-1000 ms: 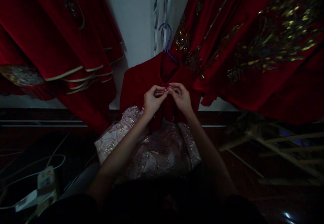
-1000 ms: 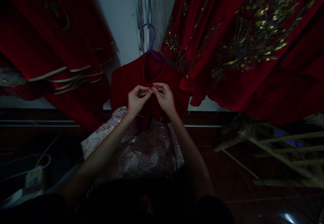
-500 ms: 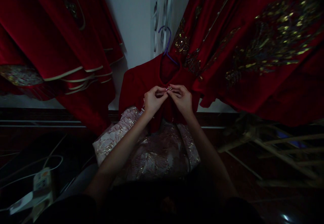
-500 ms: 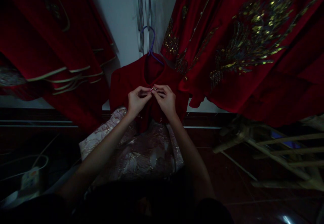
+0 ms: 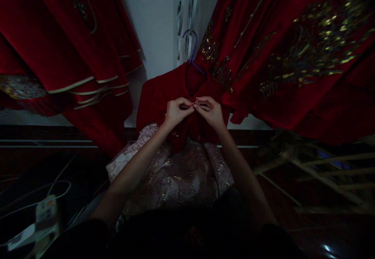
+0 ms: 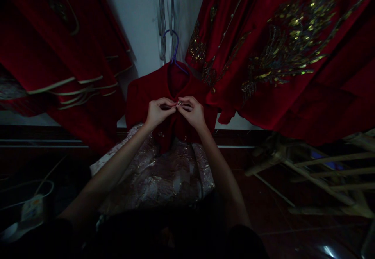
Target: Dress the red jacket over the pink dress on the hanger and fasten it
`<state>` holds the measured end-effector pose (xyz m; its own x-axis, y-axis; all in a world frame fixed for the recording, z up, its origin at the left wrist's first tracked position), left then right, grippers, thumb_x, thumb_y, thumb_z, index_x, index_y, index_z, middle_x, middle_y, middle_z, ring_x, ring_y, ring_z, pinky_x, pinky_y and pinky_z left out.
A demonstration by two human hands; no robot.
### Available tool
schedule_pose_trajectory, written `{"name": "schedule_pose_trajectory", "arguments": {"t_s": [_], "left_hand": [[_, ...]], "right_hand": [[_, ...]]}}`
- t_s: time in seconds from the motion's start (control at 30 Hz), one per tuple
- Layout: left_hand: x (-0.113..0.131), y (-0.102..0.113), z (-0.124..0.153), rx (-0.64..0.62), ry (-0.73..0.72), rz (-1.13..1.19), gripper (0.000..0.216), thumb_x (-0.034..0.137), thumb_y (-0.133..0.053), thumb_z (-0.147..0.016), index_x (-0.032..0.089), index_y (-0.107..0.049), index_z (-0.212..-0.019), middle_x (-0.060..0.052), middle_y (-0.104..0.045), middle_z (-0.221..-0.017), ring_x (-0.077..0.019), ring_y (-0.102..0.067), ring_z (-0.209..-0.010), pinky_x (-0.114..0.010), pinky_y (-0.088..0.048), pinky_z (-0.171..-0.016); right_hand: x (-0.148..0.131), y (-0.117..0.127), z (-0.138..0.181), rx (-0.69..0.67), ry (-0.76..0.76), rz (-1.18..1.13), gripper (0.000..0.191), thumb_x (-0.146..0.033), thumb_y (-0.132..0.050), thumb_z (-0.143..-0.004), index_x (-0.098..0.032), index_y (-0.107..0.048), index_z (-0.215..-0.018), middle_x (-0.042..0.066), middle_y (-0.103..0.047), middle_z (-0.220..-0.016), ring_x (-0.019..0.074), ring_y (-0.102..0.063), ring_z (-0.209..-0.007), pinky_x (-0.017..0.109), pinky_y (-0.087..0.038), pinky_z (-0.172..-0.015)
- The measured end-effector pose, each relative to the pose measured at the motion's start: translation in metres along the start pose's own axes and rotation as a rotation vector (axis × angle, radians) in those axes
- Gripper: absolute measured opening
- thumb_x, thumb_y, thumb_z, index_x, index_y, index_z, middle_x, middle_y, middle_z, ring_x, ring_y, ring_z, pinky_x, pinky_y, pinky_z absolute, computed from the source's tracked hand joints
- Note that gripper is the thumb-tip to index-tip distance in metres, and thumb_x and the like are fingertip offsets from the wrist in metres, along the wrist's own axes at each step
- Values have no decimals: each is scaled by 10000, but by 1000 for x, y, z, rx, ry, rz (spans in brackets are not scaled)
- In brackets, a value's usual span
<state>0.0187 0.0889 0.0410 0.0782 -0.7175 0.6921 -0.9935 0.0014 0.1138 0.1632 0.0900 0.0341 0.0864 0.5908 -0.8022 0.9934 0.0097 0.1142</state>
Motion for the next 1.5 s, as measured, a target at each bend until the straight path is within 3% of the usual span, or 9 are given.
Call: {"name": "schedule_pose_trajectory", "arguments": {"t_s": [0.23, 0.5, 0.77, 0.93, 1.03, 1.13, 1.3, 1.4, 1.5], "left_hand": [[8, -3, -6, -27, -59, -67, 91, 225, -702, -692, 143, -664, -694, -40, -690, -772, -133, -651, -732, -258, -516, -689], [4, -7, -18, -142, -109, -106, 91, 224, -699, -692, 142, -659, -690, -26, -684, -751, -127, -642, -716, -243, -499, -670], [6, -15, -26, -263, -170, -243, 59, 200, -666, -711, 142, -667, -702, -16, -670, -723, -112, -625, -662, -212, -465, -614], [9, -25, -23, -318, -256, -355, 77, 189, -605, -779, 157, -673, -761, -28, -670, -779, -124, -626, -713, -227, -458, -657], [5, -26, -18, -241, -250, -370, 102, 196, -570, -816, 174, -669, -818, -41, -665, -836, -143, -623, -782, -252, -468, -721], [-8, -24, -6, -110, -153, -331, 105, 187, -557, -822, 188, -657, -856, -38, -649, -859, -152, -614, -809, -272, -480, -753], [-37, -16, 35, 186, 35, -177, 300, 176, -531, -827, 205, -563, -1123, -85, -579, -1104, -176, -580, -1007, -337, -483, -903], [-43, -21, 55, 179, 42, -283, 605, 77, -593, -703, 204, -460, -1280, -122, -473, -1230, -233, -473, -1170, -406, -413, -1019], [-46, -22, 63, 146, 26, -331, 664, 8, -537, -674, 201, -450, -1303, -127, -440, -1246, -236, -437, -1203, -402, -396, -1033]], "right_hand": [[5, 2, -6, -36, -20, -43, 327, -340, -757, -665, -214, -632, -940, 35, -655, -1020, 161, -656, -927, 351, -553, -877], [15, 0, -15, -44, -57, -27, 339, -355, -766, -623, -211, -625, -896, 31, -676, -977, 160, -655, -886, 342, -558, -838], [21, 0, -20, -27, -13, 17, 268, -258, -713, -625, -200, -614, -867, 20, -643, -964, 154, -641, -899, 323, -540, -837], [21, 3, -22, -9, 27, 24, 221, -213, -675, -642, -198, -588, -844, 13, -617, -953, 154, -625, -935, 307, -527, -834], [18, 3, -26, 12, 67, 91, 209, -198, -650, -649, -206, -560, -837, 5, -611, -925, 145, -614, -911, 294, -518, -827], [24, 0, -27, 55, 52, 176, 218, -197, -626, -668, -215, -529, -862, -2, -599, -905, 130, -605, -852, 278, -517, -799], [44, -7, 8, 33, -10, 30, 437, -237, -602, -740, -245, -419, -1137, 50, -535, -1142, 132, -618, -937, 281, -535, -791], [55, -7, 41, -43, -48, 154, 427, -265, -583, -772, -237, -408, -1161, 92, -482, -1257, 154, -606, -980, 283, -541, -733], [62, 1, 61, -43, -64, 362, 506, -345, -620, -767, -211, -408, -1207, 106, -518, -1178, 172, -582, -911, 295, -534, -669]]}}
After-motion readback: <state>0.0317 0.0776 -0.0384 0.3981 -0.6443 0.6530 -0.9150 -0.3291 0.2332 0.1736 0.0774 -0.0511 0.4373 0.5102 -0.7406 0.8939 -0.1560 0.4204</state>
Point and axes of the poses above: each hand's wrist, its own z-axis away from the middle knuckle, its own y-axis out of the back of the hand, x = y × z, the point moved 10 cm from there along -z, towards the middle knuckle
